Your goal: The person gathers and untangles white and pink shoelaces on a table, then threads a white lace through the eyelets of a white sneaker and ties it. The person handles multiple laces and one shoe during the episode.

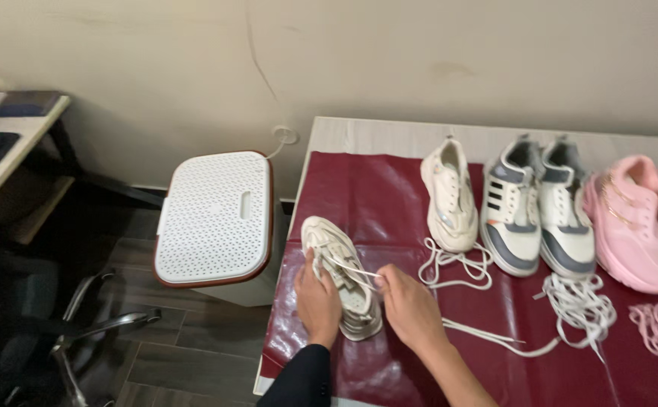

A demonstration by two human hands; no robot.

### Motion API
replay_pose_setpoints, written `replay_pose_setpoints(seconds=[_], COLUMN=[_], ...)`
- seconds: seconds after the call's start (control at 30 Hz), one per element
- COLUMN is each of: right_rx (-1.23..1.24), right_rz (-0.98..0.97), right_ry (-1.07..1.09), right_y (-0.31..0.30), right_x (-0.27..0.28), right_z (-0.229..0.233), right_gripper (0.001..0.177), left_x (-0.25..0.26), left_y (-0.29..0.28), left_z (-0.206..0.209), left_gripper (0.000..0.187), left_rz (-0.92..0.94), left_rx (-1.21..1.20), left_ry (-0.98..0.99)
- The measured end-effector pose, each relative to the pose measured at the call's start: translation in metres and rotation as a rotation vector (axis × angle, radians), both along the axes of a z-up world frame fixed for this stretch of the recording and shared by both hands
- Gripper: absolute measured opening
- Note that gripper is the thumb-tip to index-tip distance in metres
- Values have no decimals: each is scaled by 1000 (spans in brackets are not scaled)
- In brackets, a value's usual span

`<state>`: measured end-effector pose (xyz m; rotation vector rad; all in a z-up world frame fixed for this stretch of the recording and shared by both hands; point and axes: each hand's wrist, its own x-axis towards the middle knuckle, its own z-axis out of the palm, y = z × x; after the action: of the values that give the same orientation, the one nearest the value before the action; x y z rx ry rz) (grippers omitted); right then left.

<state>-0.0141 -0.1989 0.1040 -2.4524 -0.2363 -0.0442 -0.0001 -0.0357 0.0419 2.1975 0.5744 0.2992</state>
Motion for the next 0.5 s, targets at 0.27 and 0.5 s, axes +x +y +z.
replay_pose_setpoints(seconds=[0.27,0.5], right_rx=[-34,-259], right_rz=[-70,-206], right_ry=[96,115], right_y=[-52,-141], right_x=[-47,-71], right_z=[-18,-59], right_gripper=[25,29], left_x=[-2,-12], left_y=[5,3], left_z=[7,-8], left_gripper=[55,64], left_rz=[-54,-204], left_rx=[8,302], left_ry=[4,-235])
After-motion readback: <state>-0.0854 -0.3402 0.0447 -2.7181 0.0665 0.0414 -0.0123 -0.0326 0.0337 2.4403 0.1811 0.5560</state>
